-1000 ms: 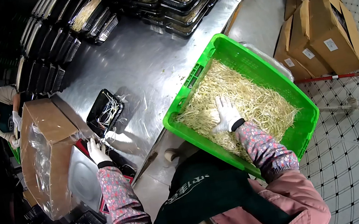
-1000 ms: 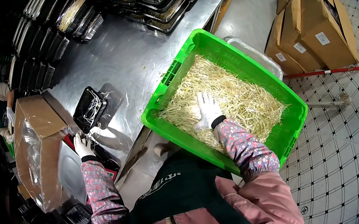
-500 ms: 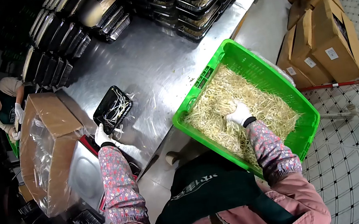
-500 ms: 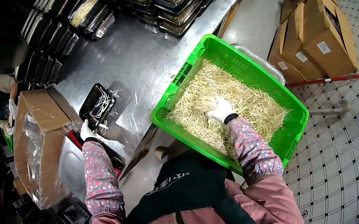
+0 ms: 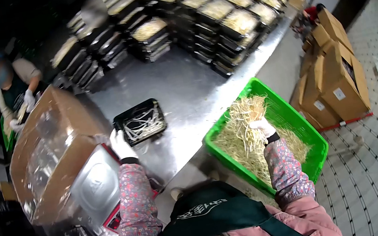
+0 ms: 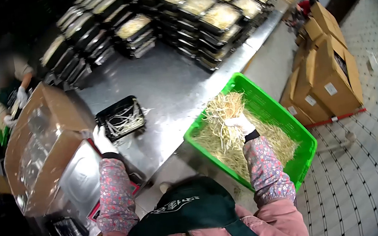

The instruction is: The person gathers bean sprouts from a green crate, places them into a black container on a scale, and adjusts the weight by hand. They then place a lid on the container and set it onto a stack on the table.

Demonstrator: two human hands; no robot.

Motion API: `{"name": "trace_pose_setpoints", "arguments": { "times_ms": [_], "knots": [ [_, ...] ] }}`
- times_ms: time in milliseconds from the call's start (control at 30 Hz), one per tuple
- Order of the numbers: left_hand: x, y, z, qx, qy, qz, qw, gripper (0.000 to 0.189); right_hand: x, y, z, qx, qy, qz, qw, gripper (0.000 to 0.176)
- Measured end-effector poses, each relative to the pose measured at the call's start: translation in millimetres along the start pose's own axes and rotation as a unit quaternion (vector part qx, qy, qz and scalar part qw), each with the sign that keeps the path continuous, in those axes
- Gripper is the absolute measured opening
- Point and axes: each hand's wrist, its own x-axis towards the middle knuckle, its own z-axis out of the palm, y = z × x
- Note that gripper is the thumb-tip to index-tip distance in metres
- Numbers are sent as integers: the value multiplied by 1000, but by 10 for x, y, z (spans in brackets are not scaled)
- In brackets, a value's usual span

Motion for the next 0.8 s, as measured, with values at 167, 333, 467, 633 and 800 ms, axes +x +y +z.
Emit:
{"name": "trace_pose_setpoints", "arguments": {
  "times_ms": [167,333,467,633,800],
  "knots": [
    [-67,541,-530,153,-64,117,979,42,468,-285,1840,-189,-300,-35,934,78],
    [-246,814,-1097,172,-68,114,976,49,415,60,3781,-699,-303,-353,543,42],
    [-447,924,-1620,187,-57,91,976,47,180,922,4832,-729,-377,-439,365,21],
    [-364,621,-2521,56,1,-8,998,42,53,1766,5312,-644,-437,-507,370,25],
    [-554,1062,-2536,528,10,232,817,57,168,2365,5397,-602,-495,-488,392,36]
  ]
}}
